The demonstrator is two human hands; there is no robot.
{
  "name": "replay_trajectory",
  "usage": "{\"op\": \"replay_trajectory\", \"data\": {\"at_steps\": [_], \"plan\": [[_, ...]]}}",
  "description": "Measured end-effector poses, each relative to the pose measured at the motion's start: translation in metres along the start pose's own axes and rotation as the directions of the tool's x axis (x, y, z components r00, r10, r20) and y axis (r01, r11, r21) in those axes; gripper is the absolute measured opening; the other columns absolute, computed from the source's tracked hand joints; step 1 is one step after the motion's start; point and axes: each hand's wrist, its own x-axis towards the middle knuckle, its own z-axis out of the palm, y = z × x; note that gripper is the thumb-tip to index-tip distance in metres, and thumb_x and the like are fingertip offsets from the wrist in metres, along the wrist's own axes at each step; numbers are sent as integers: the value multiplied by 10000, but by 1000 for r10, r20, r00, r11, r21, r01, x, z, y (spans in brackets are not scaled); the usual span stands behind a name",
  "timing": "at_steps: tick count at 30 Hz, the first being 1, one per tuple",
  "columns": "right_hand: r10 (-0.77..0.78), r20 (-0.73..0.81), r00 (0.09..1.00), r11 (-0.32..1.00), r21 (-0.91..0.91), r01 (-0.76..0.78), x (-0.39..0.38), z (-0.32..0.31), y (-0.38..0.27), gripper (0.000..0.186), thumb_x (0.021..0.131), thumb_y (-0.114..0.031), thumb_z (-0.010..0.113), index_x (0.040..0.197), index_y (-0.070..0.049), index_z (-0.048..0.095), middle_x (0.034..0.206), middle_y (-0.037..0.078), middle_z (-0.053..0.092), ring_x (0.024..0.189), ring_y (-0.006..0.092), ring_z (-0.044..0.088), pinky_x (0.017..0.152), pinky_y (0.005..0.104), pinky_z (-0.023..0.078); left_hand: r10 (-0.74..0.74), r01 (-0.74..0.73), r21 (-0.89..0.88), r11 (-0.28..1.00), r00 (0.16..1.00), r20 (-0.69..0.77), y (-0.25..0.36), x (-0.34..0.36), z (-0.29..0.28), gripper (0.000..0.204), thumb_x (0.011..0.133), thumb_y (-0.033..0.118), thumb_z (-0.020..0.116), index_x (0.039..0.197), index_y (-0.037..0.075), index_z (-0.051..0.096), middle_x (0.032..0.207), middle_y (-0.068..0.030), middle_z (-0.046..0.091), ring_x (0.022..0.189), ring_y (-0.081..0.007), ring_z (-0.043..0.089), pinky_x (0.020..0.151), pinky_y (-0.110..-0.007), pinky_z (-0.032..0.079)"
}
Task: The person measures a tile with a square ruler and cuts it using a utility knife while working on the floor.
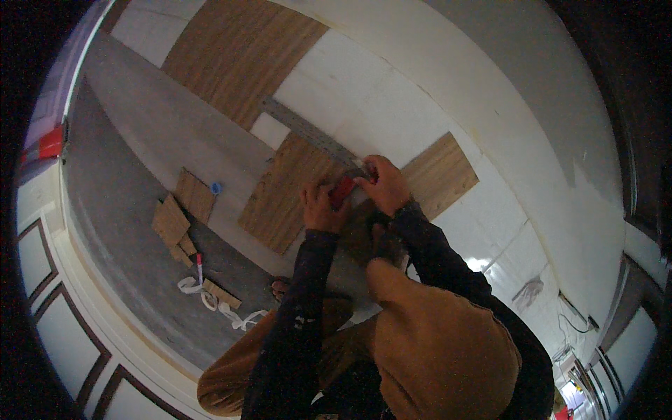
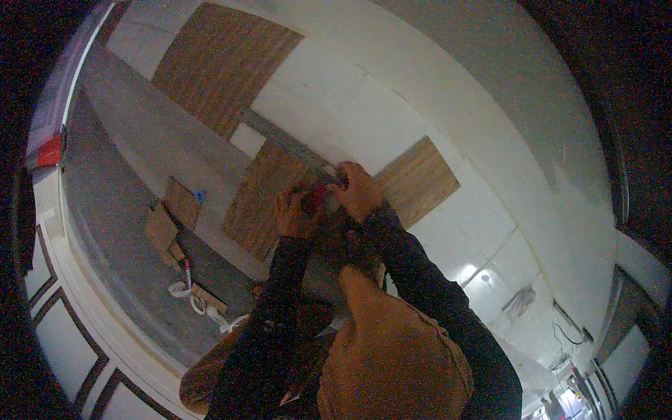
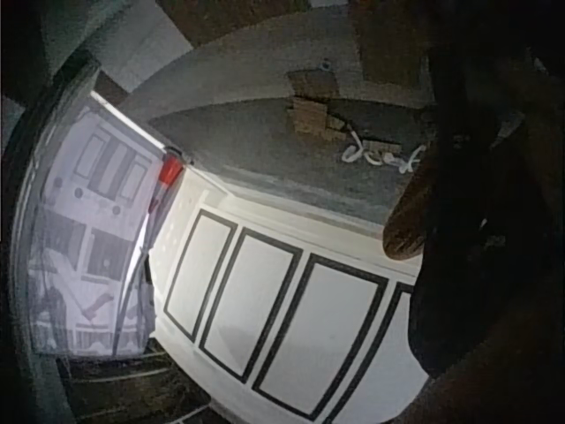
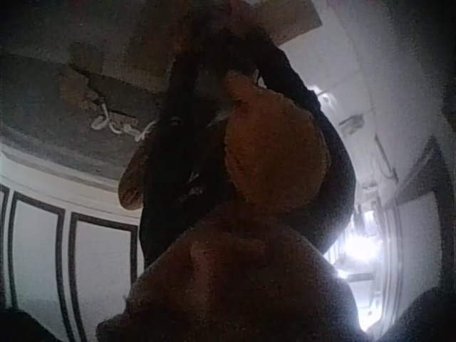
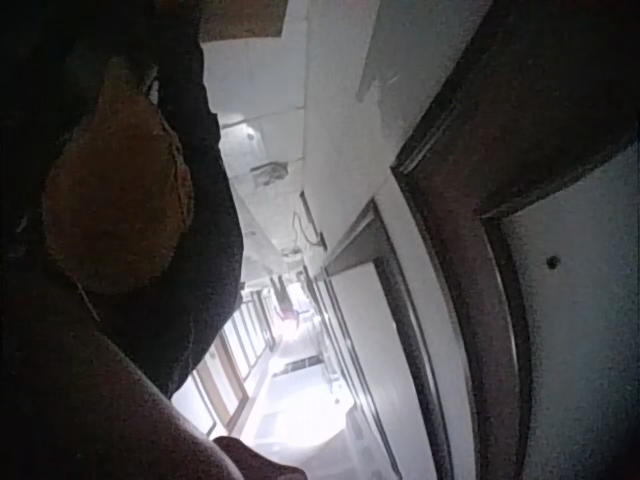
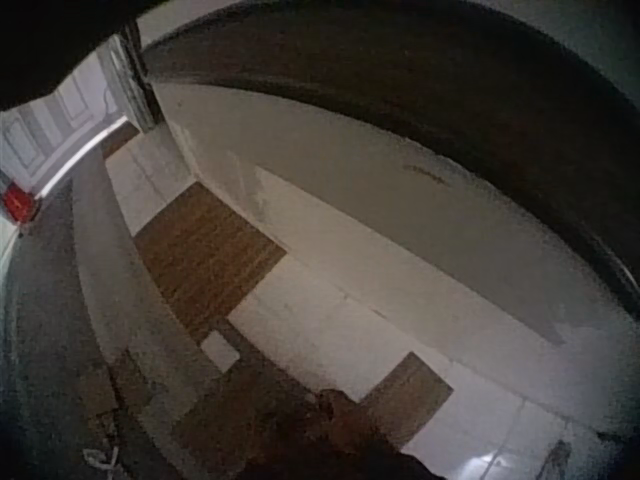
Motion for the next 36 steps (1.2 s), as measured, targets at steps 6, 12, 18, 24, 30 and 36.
{"op": "replay_trajectory", "data": {"at_steps": [6, 12, 18, 24, 30, 36], "plan": [[-71, -57, 996, 996, 42, 73, -2, 4, 2, 477, 768, -182, 831, 1168, -47, 608, 945, 114, 621, 752, 230, 601, 687, 361, 513, 2, 0, -67, 998, 1000, 29, -3, 0, 2, 523, 660, 241, 832, 1119, 91, 631, 1291, -158, 547, 1228, -390, 490, 1085, -500, 369], [-111, -18, 994, 994, 4, 111, -2, 1, 0, 479, 772, -191, 825, 1183, -59, 616, 953, 116, 618, 770, 239, 607, 680, 362, 509, -18, 21, -46, 999, 998, 67, -3, 1, -4, 568, 666, 274, 833, 1168, 97, 634, 1291, -169, 543, 1222, -380, 511, 1087, -520, 366], [-91, -22, 996, 995, -47, 90, -4, 3, 3, 462, 785, -199, 811, 1178, -55, 616, 926, 115, 616, 781, 247, 606, 696, 368, 509, 9, -11, 37, 999, 999, 46, 3, 1, -9, 536, 674, 277, 837, 1142, 96, 650, 1293, -160, 547, 1209, -371, 524, 1073, -499, 381], [-25, 5, 1000, 999, 33, 24, -1, 0, -1, 425, 804, -183, 791, 1170, -52, 619, 977, 116, 628, 801, 245, 618, 713, 375, 516, 34, -34, 31, 999, 999, 4, 5, 4, -7, 540, 678, 301, 845, 1136, 90, 651, 1289, -150, 556, 1215, -352, 528, 1073, -503, 373], [-79, -132, 988, 994, 62, 88, 0, 2, 0, 375, 834, -169, 765, 1163, -56, 626, 931, 113, 621, 777, 236, 614, 696, 365, 522, -73, 75, 121, 990, 997, -18, 20, 1, -1, 486, 696, 276, 839, 1114, 103, 661, 1267, -140, 572, 1203, -391, 513, 1056, -506, 390], [-16, -84, 996, 1000, 24, 18, 1, 1, -7, 371, 825, -154, 780, 1155, -69, 632, 923, 102, 619, 772, 224, 623, 705, 357, 529, -77, 77, -3, 997, 997, -10, 15, 6, 1, 473, 699, 253, 842, 1120, 123, 671, 1281, -106, 577, 1241, -393, 470, 1057, -494, 409]]}}
